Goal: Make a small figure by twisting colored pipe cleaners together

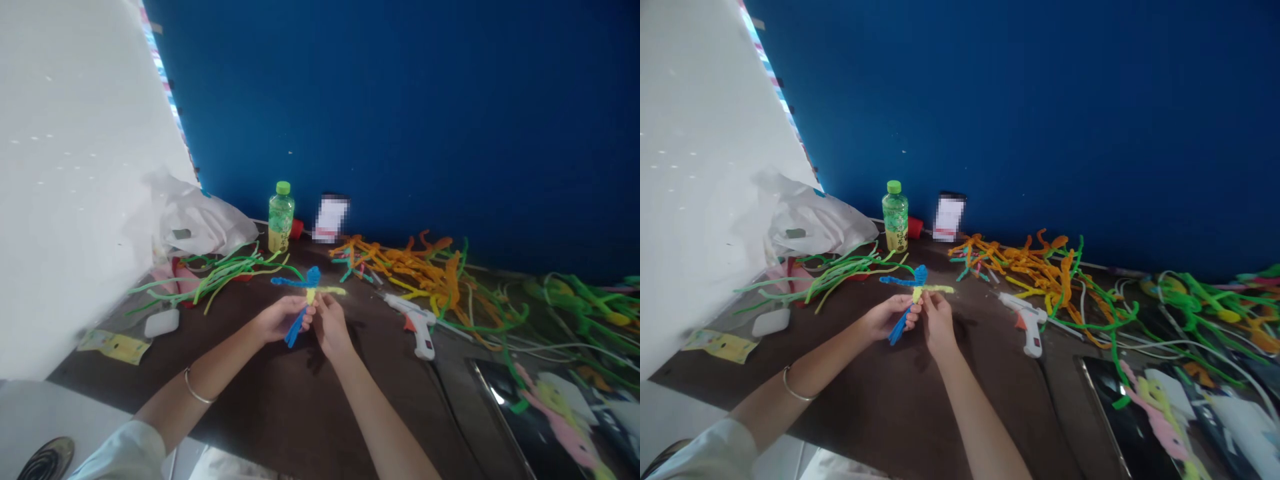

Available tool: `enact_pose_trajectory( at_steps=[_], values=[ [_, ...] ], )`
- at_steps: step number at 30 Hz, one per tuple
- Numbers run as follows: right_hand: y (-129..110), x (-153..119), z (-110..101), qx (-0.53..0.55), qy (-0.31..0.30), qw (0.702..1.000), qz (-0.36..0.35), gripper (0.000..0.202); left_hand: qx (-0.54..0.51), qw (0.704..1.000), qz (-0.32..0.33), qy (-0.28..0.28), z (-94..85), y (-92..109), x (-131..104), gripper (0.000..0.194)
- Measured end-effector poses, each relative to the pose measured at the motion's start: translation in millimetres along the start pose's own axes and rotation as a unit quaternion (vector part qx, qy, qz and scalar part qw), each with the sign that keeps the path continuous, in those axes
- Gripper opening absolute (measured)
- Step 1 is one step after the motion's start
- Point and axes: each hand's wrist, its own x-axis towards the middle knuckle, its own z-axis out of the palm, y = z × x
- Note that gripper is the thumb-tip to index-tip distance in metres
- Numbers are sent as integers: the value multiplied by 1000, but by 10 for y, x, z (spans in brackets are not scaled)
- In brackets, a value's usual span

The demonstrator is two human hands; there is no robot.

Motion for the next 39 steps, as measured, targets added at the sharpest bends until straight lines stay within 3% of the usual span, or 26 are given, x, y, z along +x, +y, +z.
enact_pose_trajectory(
  at_steps=[3,6,9,12,15,18,22,25,30,34,39],
  values=[
    [-50,-24,24,14,-44,998,33,28,49,999,4,17,-17,-8,15,23],
    [-62,-16,6,-6,-8,1000,-5,27,176,979,49,87,-19,-41,43,28],
    [-43,7,-43,-79,63,990,-97,26,358,898,181,184,-2,-101,53,29],
    [-23,12,-74,-151,82,974,-150,24,491,800,275,209,7,-147,36,26],
    [-13,4,-69,-170,71,969,-161,23,524,768,298,216,-7,-156,25,23],
    [-13,6,-64,-140,66,978,-140,22,485,795,300,208,-31,-142,47,23],
    [-37,26,-80,-117,61,984,-116,22,354,879,261,184,-50,-117,91,29],
    [-67,32,-88,-117,50,984,-123,21,276,920,230,158,-45,-92,92,32],
    [-72,50,-121,-103,29,987,-118,23,227,952,185,91,-17,-49,59,24],
    [-29,86,-162,-102,52,985,-130,22,191,970,147,47,-17,-30,50,22],
    [-7,84,-134,-9,19,996,-89,21,177,976,123,25,-38,-14,38,21]
  ],
)
